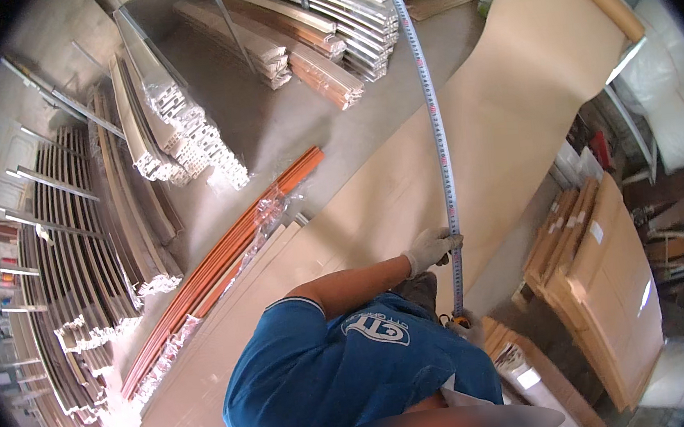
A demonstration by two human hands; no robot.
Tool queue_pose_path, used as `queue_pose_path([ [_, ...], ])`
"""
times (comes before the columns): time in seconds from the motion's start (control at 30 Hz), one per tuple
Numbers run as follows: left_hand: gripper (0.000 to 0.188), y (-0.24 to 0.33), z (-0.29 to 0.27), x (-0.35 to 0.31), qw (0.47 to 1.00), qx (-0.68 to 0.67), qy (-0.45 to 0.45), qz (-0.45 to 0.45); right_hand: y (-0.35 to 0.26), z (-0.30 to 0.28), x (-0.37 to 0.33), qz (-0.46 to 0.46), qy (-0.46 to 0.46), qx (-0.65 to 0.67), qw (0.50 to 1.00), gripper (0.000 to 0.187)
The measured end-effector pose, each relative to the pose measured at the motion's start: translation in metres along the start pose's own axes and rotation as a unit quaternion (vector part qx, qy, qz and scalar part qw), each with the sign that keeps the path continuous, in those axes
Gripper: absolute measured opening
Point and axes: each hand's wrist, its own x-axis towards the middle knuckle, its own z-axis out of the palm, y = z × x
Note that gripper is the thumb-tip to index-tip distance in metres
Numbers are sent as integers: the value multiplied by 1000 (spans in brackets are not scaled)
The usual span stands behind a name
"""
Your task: The person reviews a document, then measures and selects long wooden mouldings from a rack. They carry the mouldings to a workbench, place them on a circular saw, and use a utility knife to cut plastic wrapping and mark the wood.
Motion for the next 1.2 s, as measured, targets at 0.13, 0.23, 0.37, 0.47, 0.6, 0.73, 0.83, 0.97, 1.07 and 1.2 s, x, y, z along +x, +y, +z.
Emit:
queue_pose_path([
  [0.13, 30, 29, 11, 116, 998, -41, 5, 50, -7, -66, 112, -36, 25, -57, 997, 32],
  [0.23, 29, 49, 21, 197, 995, -72, 49, 42, -38, -120, 197, -63, 8, -141, 988, 32],
  [0.37, 30, 82, 19, 281, 987, -133, 85, 30, -98, -158, 269, -19, -36, -121, 992, 33],
  [0.47, 30, 109, 2, 334, 980, -146, 132, 5, -143, -167, 328, 6, -66, -104, 992, 34],
  [0.6, 30, 147, -47, 409, 976, -141, 162, 17, -199, -163, 421, -27, -70, -129, 989, 34],
  [0.73, 26, 188, -102, 489, 971, -186, 149, 32, -254, -149, 509, -64, -56, -147, 985, 36],
  [0.83, 27, 220, -135, 544, 961, -238, 137, 45, -304, -154, 558, -77, -43, -185, 979, 39],
  [0.97, 30, 264, -172, 595, 967, -199, 160, 27, -359, -153, 612, -97, -52, -183, 977, 43],
  [1.07, 32, 290, -199, 627, 968, -175, 181, 15, -391, -152, 657, -95, -75, -187, 975, 43],
  [1.2, 34, 313, -231, 675, 961, -181, 208, 25, -425, -158, 728, -82, -127, -195, 969, 44],
])
